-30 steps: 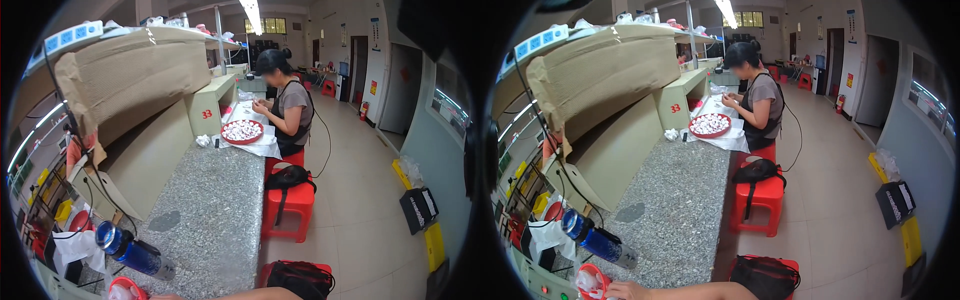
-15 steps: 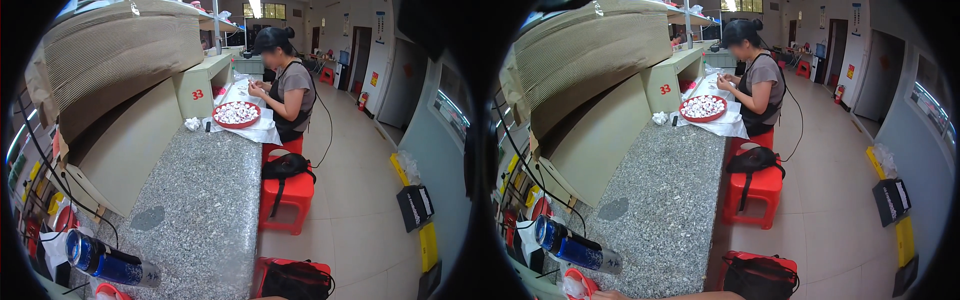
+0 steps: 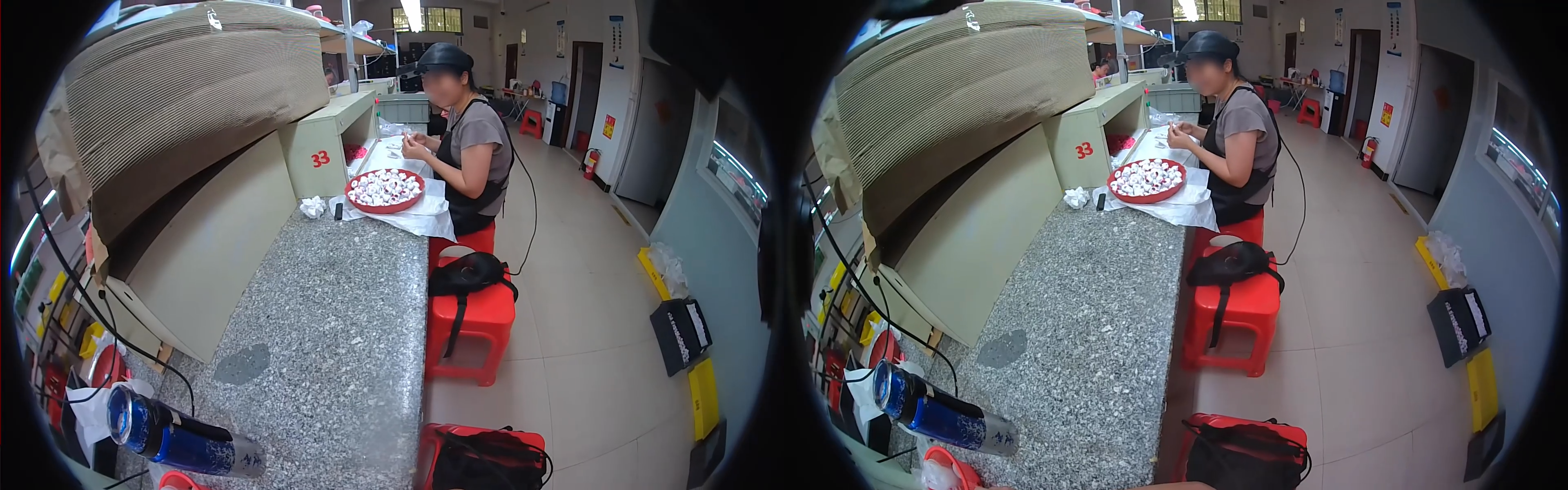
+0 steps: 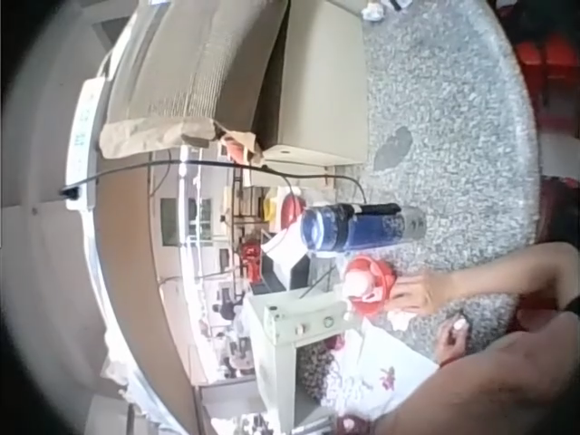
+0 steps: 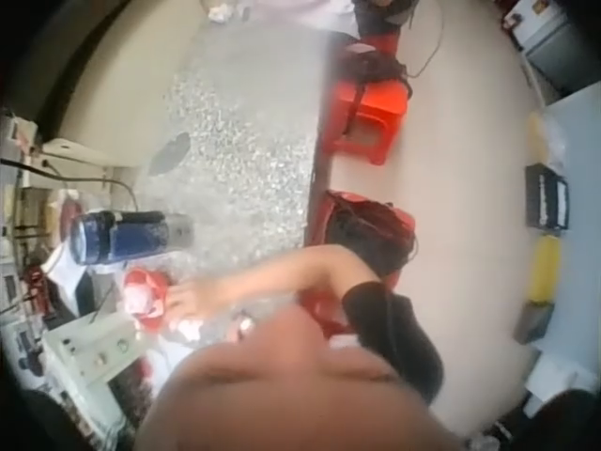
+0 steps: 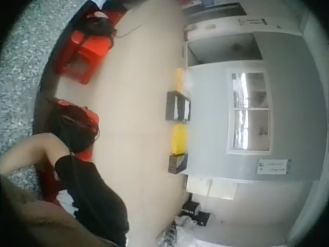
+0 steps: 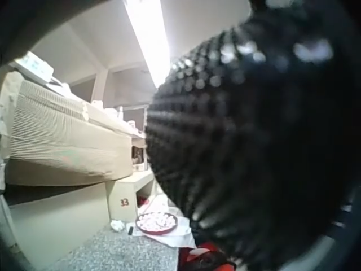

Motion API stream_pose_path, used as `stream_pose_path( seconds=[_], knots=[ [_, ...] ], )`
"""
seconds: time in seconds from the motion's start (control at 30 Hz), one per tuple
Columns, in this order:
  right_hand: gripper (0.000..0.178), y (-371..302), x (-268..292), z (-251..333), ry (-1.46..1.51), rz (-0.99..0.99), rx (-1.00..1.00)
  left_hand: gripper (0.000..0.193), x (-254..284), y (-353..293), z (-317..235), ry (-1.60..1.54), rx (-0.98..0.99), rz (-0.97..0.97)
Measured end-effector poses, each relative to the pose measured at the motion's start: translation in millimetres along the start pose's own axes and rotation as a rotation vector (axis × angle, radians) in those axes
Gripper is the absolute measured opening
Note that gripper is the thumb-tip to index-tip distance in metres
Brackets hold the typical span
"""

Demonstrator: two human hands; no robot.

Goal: Assembling small pink and white plastic toy components at a factory workstation.

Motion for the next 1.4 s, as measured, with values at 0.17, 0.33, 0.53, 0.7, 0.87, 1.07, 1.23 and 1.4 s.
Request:
stream_pose_path(
  seconds=[0.17, 0.33, 0.53, 0.7, 0.87, 1.07, 1.23, 1.4],
  knots=[
    [0.02, 10, 1, 7, -0.02, 0.01, 0.011, 0.028, 9, -7, -2, -0.483, 1.029, 0.218],
    [0.02, 9, 7, 9, -0.089, -0.039, -0.044, 0.028, 7, -25, -13, -0.899, 1.801, 0.347],
    [0.02, 11, 19, 10, -0.11, -0.113, -0.101, 0.025, 30, -1, -12, -0.904, 1.691, 0.22],
    [0.02, 16, 12, 7, -0.038, -0.083, -0.121, 0.025, 46, 4, -16, -0.823, 1.692, 0.085],
    [0.021, -2, 26, -9, -0.326, -0.115, -0.115, 0.028, 83, 7, -10, -0.906, 1.837, 0.191],
    [0.036, 15, 25, 2, -0.486, -0.131, 0.028, 0.035, 159, -49, -14, -0.739, 1.594, 0.07],
    [0.035, 23, -14, 49, -0.503, -0.076, 0.074, 0.036, 209, -81, -28, -0.537, 1.596, -0.126],
    [0.028, 8, -91, 109, -0.423, -0.187, 0.088, 0.037, 246, -85, -61, -0.489, 1.677, -0.273]
  ],
)
Point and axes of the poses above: each hand's wrist, its own y-axis towards the middle knuckle, its own x-axis out of the back of the hand, z = x × y, the point moved 2 cm from there along y, towards the middle knuckle, and after that the axes turned 15 degrees about y, right-handed, at the moved point
